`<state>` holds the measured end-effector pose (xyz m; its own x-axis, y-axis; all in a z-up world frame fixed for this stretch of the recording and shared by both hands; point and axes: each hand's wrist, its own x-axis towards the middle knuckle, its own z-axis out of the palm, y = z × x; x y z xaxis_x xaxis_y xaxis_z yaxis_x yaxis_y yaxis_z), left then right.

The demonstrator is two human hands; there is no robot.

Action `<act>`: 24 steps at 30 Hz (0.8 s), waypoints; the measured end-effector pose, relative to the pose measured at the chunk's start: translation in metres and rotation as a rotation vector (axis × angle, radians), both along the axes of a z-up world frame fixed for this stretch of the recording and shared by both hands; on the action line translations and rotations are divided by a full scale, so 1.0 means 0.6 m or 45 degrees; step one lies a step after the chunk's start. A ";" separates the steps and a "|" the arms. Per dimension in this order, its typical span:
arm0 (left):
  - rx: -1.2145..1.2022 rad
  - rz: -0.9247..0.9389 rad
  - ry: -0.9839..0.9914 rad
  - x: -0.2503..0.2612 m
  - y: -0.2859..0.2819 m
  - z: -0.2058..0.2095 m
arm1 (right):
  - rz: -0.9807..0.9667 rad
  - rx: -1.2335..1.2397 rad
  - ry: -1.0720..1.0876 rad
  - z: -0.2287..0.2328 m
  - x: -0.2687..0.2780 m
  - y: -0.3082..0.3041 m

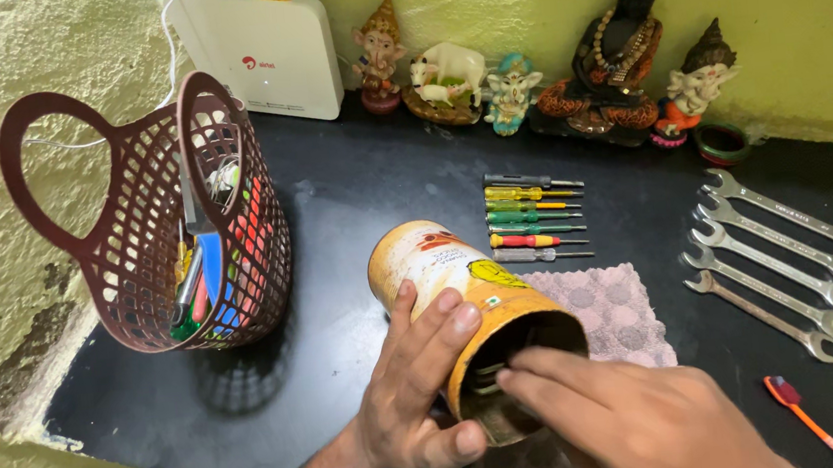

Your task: The person cleans various tools including screwdrivers and hex keys by rubbing them with a cloth and a toothbrush on a work surface, eventually placing some items into a container.

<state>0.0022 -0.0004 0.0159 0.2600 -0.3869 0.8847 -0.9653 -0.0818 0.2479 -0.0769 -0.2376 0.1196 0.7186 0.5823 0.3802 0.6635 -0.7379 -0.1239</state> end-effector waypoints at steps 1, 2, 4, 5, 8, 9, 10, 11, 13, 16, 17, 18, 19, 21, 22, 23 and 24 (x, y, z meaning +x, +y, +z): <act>0.029 0.028 -0.067 0.000 0.002 0.007 | -0.073 -0.161 0.209 0.000 0.011 0.007; 0.059 0.056 -0.134 0.000 0.003 0.013 | -0.147 -0.323 0.416 0.001 0.025 0.012; 0.113 0.089 -0.132 -0.001 0.003 0.023 | -0.173 -0.481 0.575 0.005 0.047 0.023; 0.136 0.098 -0.137 0.000 0.001 0.027 | -0.128 -0.478 0.522 0.010 0.056 0.028; 0.181 0.142 -0.185 0.003 -0.001 0.032 | -0.162 -0.648 0.640 0.026 0.077 0.051; 0.187 0.139 -0.188 0.005 -0.001 0.032 | -0.203 -0.732 0.729 0.031 0.083 0.059; 0.193 0.136 -0.192 0.008 -0.001 0.032 | -0.169 -0.705 0.691 0.037 0.088 0.063; 0.203 0.132 -0.193 0.011 -0.001 0.031 | -0.135 -0.674 0.656 0.040 0.091 0.066; 0.215 0.131 -0.183 0.016 -0.001 0.031 | -0.054 -0.573 0.583 0.043 0.096 0.068; 0.232 0.131 -0.174 0.023 -0.001 0.033 | 0.052 -0.431 0.510 0.040 0.105 0.067; 0.236 0.132 -0.173 0.025 -0.001 0.034 | 0.069 -0.431 0.509 0.038 0.110 0.069; 0.237 0.136 -0.169 0.027 0.000 0.034 | 0.086 -0.431 0.509 0.037 0.113 0.070; 0.238 0.141 -0.167 0.029 0.000 0.035 | 0.040 -0.475 0.535 0.036 0.117 0.071; 0.228 0.149 -0.159 0.033 -0.002 0.035 | -0.054 -0.563 0.588 0.035 0.123 0.072; 0.217 0.152 -0.155 0.034 -0.006 0.034 | -0.042 -0.508 0.562 0.035 0.122 0.070; 0.207 0.155 -0.149 0.034 -0.008 0.033 | -0.030 -0.452 0.537 0.034 0.119 0.068; 0.209 0.155 -0.142 0.033 -0.009 0.032 | -0.018 -0.396 0.511 0.033 0.116 0.066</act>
<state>0.0222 -0.0056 0.0349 0.2180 -0.4996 0.8384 -0.9665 -0.2297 0.1144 -0.0072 -0.1982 0.1396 0.7810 0.6135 -0.1173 0.5985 -0.7887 -0.1404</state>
